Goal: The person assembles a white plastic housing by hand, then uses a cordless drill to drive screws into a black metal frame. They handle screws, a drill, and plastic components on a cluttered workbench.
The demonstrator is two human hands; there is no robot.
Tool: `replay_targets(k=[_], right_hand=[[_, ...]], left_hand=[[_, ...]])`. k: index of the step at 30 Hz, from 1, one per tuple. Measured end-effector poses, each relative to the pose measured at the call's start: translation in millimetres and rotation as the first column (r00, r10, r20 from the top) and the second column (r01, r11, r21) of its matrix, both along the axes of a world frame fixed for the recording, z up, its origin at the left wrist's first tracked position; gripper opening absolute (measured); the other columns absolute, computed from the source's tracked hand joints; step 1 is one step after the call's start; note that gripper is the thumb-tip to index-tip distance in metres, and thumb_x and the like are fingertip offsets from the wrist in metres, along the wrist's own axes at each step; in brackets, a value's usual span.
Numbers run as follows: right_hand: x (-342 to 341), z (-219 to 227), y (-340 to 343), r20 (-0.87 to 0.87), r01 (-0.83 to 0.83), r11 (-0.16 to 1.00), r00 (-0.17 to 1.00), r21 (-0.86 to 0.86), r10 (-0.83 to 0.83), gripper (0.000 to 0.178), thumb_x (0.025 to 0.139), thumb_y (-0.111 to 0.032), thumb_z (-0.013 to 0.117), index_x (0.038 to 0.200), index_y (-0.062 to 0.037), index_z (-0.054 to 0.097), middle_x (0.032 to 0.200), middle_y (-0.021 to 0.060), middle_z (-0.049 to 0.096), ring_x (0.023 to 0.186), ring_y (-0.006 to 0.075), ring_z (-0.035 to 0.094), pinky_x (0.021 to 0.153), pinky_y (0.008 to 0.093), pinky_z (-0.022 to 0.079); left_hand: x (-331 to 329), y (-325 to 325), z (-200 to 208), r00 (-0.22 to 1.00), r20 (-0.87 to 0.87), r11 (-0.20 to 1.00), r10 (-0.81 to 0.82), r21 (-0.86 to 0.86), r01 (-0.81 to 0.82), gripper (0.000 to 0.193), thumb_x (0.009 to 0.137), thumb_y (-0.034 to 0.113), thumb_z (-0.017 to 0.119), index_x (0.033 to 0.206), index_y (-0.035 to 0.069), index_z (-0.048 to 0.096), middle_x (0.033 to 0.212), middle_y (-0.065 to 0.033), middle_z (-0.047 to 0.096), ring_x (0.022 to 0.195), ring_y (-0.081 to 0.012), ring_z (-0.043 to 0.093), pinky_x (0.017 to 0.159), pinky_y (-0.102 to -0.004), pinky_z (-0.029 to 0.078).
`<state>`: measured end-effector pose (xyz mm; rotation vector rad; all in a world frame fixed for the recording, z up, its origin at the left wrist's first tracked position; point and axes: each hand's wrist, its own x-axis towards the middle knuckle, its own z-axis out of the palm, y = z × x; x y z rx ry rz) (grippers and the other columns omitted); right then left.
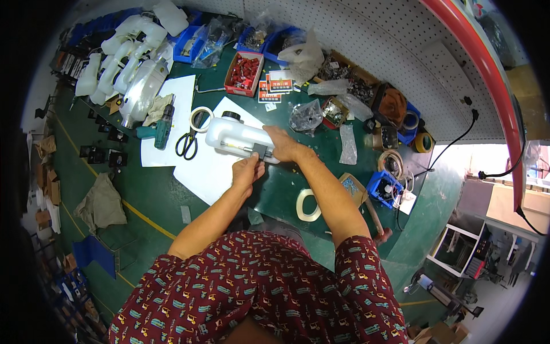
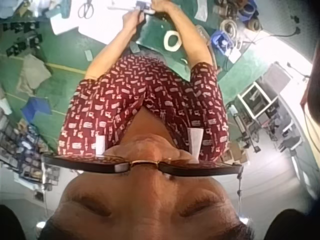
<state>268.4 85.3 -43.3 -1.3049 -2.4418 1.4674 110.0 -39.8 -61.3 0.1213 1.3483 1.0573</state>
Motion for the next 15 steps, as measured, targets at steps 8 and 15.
replay_targets(k=[8, 15], right_hand=[[3, -5, -2, -0.018, -0.006, 0.999, 1.0, 0.037, 0.007, 0.09, 0.076, 0.01, 0.058, 0.16, -0.0015, 0.029, 0.161, 0.0255, 0.034, 0.148, 0.0434, 0.035, 0.126, 0.0446, 0.028], [4, -3, -3, 0.014, -0.023, 0.999, 1.0, 0.039, 0.023, 0.096, 0.074, 0.0, 0.069, 0.16, -0.0003, 0.027, 0.16, 0.0275, 0.033, 0.147, 0.0456, 0.034, 0.124, 0.0458, 0.03]], left_hand=[[-3, 10, 12, 0.993, -0.059, 0.991, -0.104, -0.093, 0.098, 0.035, 0.105, 0.026, 0.064, 0.104, -0.009, 0.065, 0.094, -0.0137, 0.07, 0.077, -0.0185, 0.069, 0.07, -0.031, 0.064], [0, 11, 9, 0.995, -0.056, 0.992, -0.088, -0.101, 0.082, 0.035, 0.105, 0.026, 0.065, 0.107, -0.009, 0.065, 0.095, -0.0136, 0.07, 0.077, -0.0185, 0.068, 0.07, -0.0303, 0.063]])
